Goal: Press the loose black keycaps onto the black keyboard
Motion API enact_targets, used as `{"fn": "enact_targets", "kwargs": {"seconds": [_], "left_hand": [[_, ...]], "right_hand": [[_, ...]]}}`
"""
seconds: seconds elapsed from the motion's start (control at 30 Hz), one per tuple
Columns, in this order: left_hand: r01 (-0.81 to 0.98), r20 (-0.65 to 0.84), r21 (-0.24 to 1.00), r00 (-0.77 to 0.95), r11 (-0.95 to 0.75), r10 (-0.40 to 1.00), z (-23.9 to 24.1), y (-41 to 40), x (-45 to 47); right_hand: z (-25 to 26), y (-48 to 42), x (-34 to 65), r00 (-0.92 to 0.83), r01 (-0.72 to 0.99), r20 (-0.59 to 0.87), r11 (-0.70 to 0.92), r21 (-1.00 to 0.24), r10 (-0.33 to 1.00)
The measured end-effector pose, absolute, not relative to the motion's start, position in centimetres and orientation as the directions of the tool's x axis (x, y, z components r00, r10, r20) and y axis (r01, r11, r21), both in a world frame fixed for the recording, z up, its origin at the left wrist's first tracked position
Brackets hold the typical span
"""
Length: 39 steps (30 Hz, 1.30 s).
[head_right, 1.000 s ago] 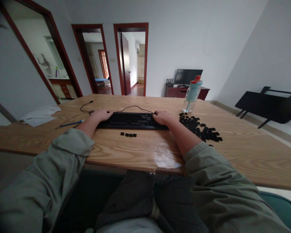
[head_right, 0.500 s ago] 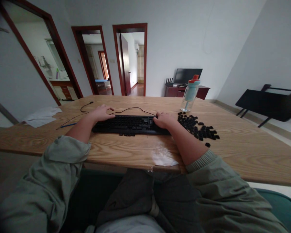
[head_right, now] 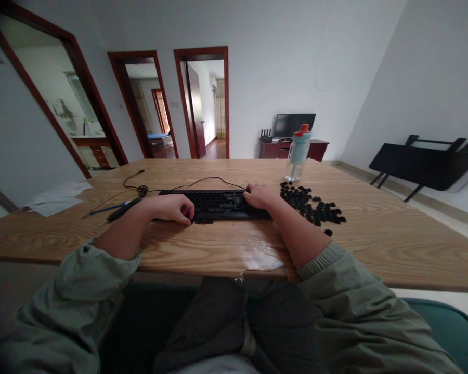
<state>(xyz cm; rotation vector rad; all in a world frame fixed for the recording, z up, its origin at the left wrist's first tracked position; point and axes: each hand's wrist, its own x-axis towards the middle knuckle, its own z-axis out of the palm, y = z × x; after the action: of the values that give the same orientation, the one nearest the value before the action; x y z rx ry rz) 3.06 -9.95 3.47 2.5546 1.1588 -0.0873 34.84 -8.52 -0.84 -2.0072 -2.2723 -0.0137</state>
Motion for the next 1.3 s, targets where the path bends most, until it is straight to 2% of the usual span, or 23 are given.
{"fn": "enact_targets", "kwargs": {"seconds": [0.2,0.27,0.47,0.57,0.77,0.93,1.2,1.3], "left_hand": [[0.733,-0.208,0.320,0.672,-0.600,0.710,4.0,-10.1,2.9],[0.710,-0.167,0.343,0.690,-0.615,0.704,4.1,-9.5,3.0],[0.600,0.204,0.415,0.671,-0.684,0.713,4.2,-5.2,6.8],[0.603,0.297,0.405,0.623,-0.687,0.723,3.5,-2.8,10.4],[0.624,0.166,0.400,0.671,-0.671,0.723,1.0,0.1,14.1],[0.690,0.061,0.416,0.628,-0.592,0.776,0.3,0.6,14.0],[0.684,0.000,0.401,0.665,-0.609,0.747,0.6,1.7,13.6],[0.666,0.012,0.436,0.668,-0.605,0.744,0.6,1.7,13.4]], "right_hand": [[-0.9,-8.5,35.0,-0.121,0.988,0.095,0.129,-0.079,0.988],[-0.8,-8.5,35.0,-0.123,0.987,0.094,0.131,-0.091,0.988],[-0.6,-8.8,34.8,-0.111,0.987,0.089,0.120,-0.108,0.990],[-0.5,-9.0,34.8,-0.111,0.986,0.089,0.121,-0.117,0.990],[-0.5,-9.0,35.1,-0.129,0.979,0.096,0.142,-0.145,0.987],[-0.5,-9.1,35.4,-0.147,0.975,0.088,0.159,-0.157,0.985],[-0.3,-9.4,35.3,-0.125,0.973,0.087,0.139,-0.184,0.988],[-0.3,-9.4,35.2,-0.120,0.976,0.080,0.132,-0.172,0.990]]}}
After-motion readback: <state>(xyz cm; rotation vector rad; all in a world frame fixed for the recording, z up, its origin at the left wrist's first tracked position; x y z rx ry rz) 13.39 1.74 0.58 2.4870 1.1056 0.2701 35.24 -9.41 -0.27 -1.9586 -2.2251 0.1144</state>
